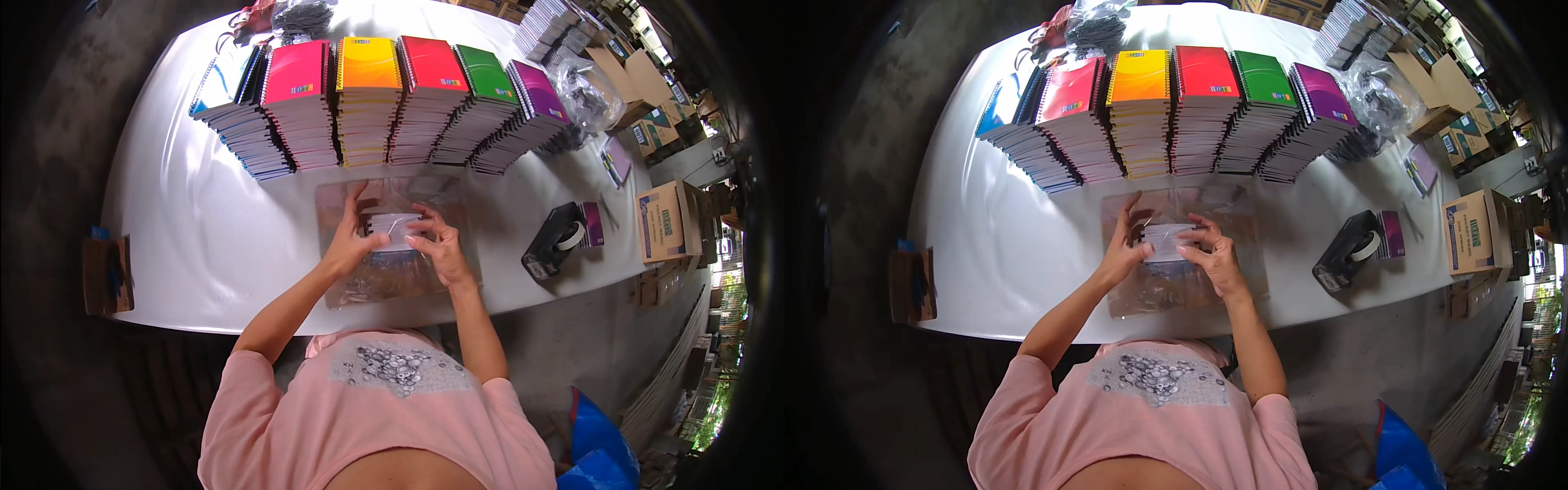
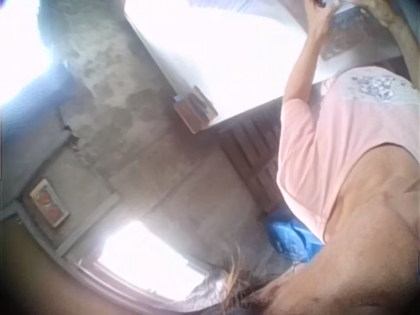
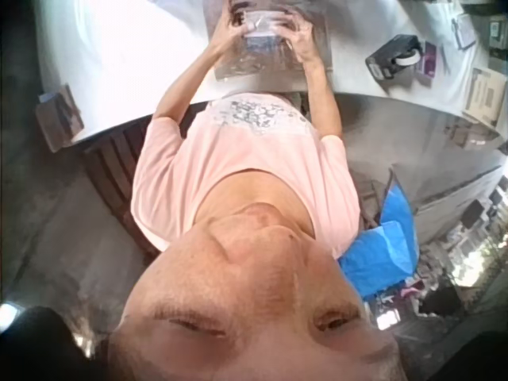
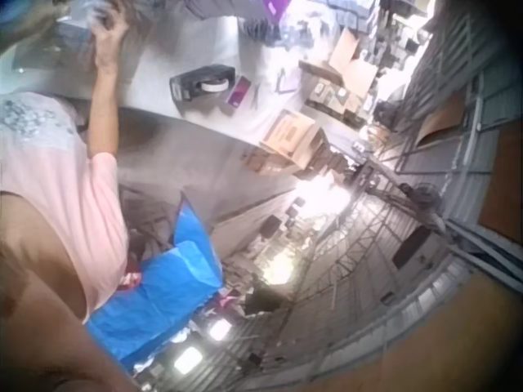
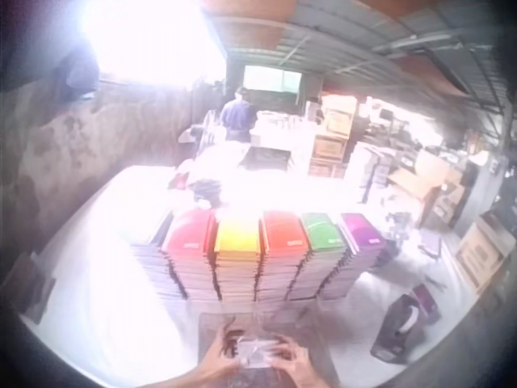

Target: The person picks up stacks of small spiral notebooks, places them into plastic bags, and seals the bags using tape from a dispenser.

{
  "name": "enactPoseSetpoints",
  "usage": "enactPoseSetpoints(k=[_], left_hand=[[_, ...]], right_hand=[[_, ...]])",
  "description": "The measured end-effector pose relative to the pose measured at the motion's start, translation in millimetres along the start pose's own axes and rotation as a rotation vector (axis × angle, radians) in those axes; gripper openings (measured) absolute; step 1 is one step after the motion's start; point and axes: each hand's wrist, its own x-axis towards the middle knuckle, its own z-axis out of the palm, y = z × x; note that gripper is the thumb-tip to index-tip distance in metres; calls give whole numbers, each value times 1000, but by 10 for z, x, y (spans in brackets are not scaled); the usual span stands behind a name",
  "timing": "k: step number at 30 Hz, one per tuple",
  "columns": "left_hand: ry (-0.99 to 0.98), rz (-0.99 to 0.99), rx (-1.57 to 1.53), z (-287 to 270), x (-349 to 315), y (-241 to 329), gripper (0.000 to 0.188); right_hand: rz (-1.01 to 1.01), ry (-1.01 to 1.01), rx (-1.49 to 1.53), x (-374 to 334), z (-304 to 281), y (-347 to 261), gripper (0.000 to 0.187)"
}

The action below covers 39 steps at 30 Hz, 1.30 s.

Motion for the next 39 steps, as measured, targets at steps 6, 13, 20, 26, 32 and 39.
enactPoseSetpoints(k=[6, 13, 20, 26, 32, 39], left_hand=[[-23, -294, 285, 19, 133, 169, 66], [39, 14, 551, 18, 153, 63, 18], [-12, 286, 1078, 194, -28, 275, 39], [-219, 345, 1355, 95, -241, 272, 42], [-141, 635, 1519, 111, -385, 68, 38], [-142, 702, 1493, 98, -377, 19, 52]], right_hand=[[115, 81, 110, 204, 44, -44, 26], [164, -107, -348, 281, -74, -243, 21], [-377, 109, -1099, 76, 169, -383, 11], [-594, -22, -1632, -291, 344, -521, 5], [-299, 666, -1168, -640, -850, -600, 29], [556, 1165, -182, -986, -2440, -128, 32]])
